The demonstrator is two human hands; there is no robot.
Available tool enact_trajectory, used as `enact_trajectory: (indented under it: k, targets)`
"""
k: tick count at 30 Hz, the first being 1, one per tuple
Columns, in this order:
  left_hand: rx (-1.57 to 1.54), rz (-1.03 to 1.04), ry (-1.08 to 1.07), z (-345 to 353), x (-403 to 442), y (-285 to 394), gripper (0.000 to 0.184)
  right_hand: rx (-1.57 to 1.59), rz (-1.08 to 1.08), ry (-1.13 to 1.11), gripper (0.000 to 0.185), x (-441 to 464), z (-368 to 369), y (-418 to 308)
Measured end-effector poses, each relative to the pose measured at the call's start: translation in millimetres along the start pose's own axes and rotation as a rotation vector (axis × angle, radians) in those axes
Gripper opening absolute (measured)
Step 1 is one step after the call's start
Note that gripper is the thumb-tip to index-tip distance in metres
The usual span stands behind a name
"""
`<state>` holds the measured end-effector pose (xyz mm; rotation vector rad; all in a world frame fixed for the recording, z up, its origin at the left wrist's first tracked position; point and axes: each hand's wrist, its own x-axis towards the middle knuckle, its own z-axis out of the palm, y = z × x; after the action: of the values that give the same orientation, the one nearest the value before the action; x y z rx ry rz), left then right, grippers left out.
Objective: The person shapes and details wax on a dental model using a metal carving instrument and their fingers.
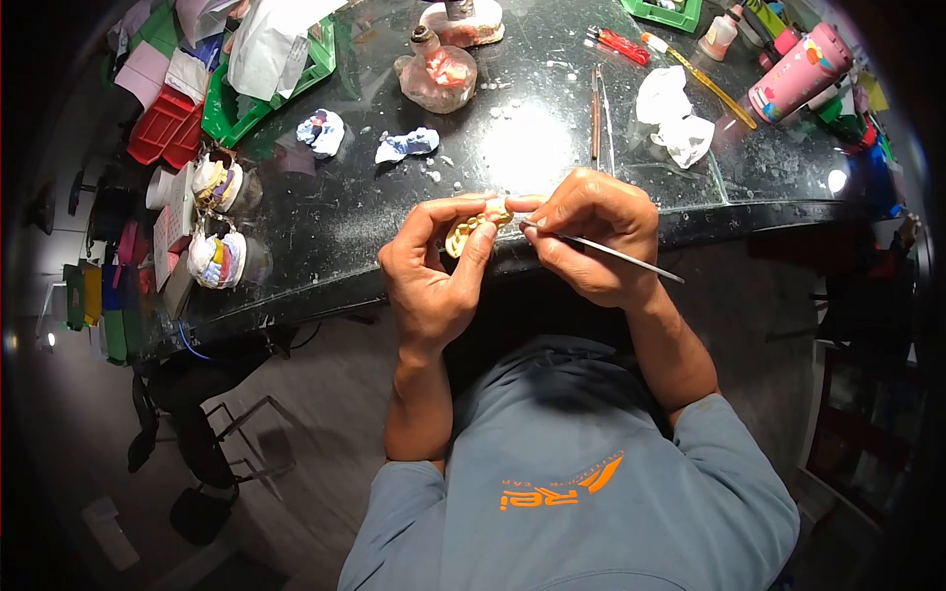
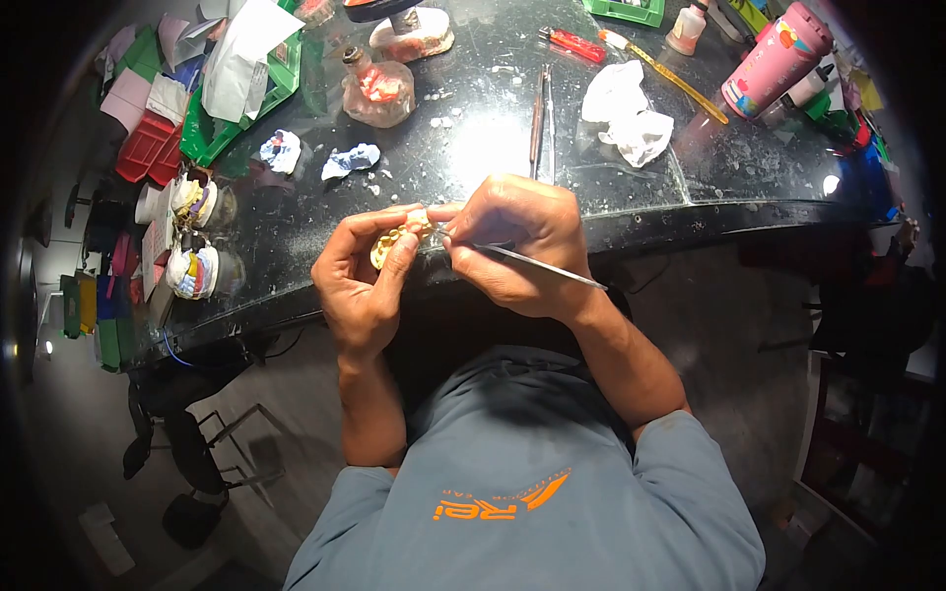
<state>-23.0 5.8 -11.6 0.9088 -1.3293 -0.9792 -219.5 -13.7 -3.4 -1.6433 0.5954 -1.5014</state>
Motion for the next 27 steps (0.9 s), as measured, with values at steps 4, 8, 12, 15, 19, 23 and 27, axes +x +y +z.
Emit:
enact_trajectory:
  k: [4,8,12,15,19,23,27]
  targets:
    - [0.054,0.025,0.009,1.3,0.8,3.1,0.016,-0.035,-0.025,-0.022,0.015,0.1,-1.3,1.8]
    - [0.096,0.033,0.006,1.4,0.8,1.0,0.015,-0.059,0.037,0.009,0.015,-1.8,0.6,-1.1]
    - [0.095,0.031,0.031,2.0,-0.5,-3.3,0.014,-0.112,-0.011,-0.002,0.015,-0.6,-0.2,0.0]
    - [0.132,-0.009,-0.043,0.4,-1.4,2.9,0.017,-0.128,-0.043,0.005,0.013,-1.0,-0.6,4.8]
    - [0.107,0.019,-0.032,2.2,-0.1,3.8,0.016,-0.105,-0.08,0.017,0.012,0.3,0.7,5.8]
    - [0.104,0.056,0.021,4.1,0.5,-1.6,0.016,-0.114,-0.089,0.002,0.012,1.8,1.1,5.3]
    - [0.131,0.088,0.027,2.7,0.7,-2.7,0.019,-0.109,-0.09,-0.004,0.011,1.5,1.3,5.3]
